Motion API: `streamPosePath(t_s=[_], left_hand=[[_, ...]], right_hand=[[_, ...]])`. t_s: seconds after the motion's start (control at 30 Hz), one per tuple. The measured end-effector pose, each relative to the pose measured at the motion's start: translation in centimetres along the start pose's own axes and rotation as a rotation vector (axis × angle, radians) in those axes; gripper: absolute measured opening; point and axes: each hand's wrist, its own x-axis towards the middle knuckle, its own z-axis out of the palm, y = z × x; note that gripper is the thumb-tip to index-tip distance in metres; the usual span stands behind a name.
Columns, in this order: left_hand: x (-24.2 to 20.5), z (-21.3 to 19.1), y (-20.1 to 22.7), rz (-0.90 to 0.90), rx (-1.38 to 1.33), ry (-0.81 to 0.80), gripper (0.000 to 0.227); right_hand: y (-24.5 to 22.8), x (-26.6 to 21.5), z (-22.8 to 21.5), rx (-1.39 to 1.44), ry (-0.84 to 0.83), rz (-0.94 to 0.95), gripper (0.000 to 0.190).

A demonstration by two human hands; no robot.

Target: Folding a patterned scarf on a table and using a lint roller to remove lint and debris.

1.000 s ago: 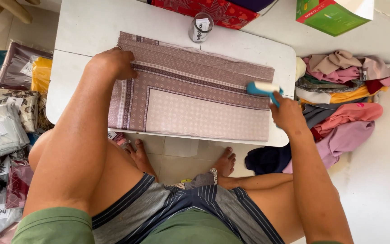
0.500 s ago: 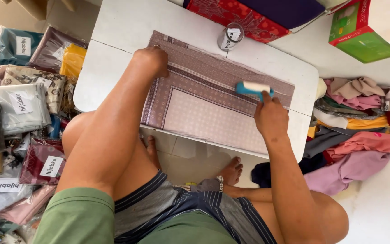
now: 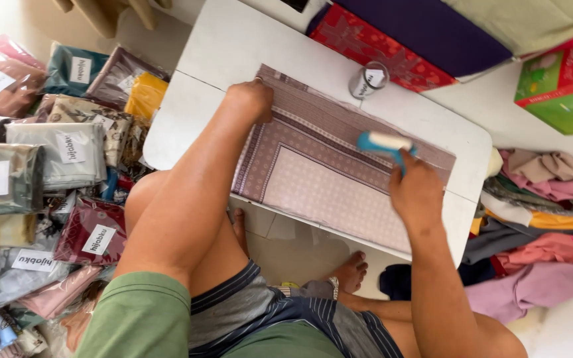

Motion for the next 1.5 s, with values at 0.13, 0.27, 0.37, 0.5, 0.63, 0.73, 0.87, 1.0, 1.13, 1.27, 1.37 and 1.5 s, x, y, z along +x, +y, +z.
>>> streamPosePath(t_s=[0.13,0.27,0.37,0.5,0.63,0.73,0.87,1.0,1.13,1.27,1.37,1.5], left_hand=[[0.9,0.3,-0.6,-0.001,-0.031,0.002,0.043],[1.0,0.4,-0.4,-0.016,-0.044,-0.011,0.046],[0.3,0.2,-0.5,0.004,-0.048,0.050,0.043],[0.4,0.3,-0.7,-0.001,-0.066,0.072,0.042],[3.0,2.8,-1.5,-0.006,-0.057,0.152,0.041],[0.7,0.4,-1.6,-0.008,-0.094,0.079,0.044],[1.6,1.3,-1.9,-0.018,-0.073,0.068,0.040],[0.7,0.0,-1.7,-0.014,-0.078,0.111,0.037],[0.2,-2.6,-1.8,-0.083,-0.083,0.006,0.036],[0.1,-4.4,-3.3,-0.111,-0.078,0.057,0.035],[0.5,-5.7,-4.3,-0.166,-0.077,0.056,0.035],[-0.6,-6.4,-4.7,-0.148,-0.068,0.059,0.035]], right_hand=[[-3.3,-0.6,2.5,0.025,-0.067,0.011,0.042],[-4.6,4.0,5.9,0.084,0.099,0.036,0.043],[-4.4,6.0,6.5,0.097,0.134,0.059,0.043],[-4.3,4.9,4.3,0.219,0.166,-0.021,0.042],[-9.4,-0.3,0.4,0.277,0.107,-0.040,0.046],[-12.2,-0.9,2.4,0.289,0.013,-0.124,0.044],[-13.7,4.2,4.4,0.276,0.066,-0.125,0.044],[-14.1,9.2,5.6,0.306,0.065,-0.113,0.043],[-14.1,9.7,4.0,0.300,0.061,-0.119,0.044],[-17.5,4.6,0.4,0.318,0.019,-0.110,0.044],[-19.3,3.7,2.0,0.292,-0.106,-0.120,0.047],[-19.9,8.7,4.6,0.339,-0.021,-0.167,0.046]])
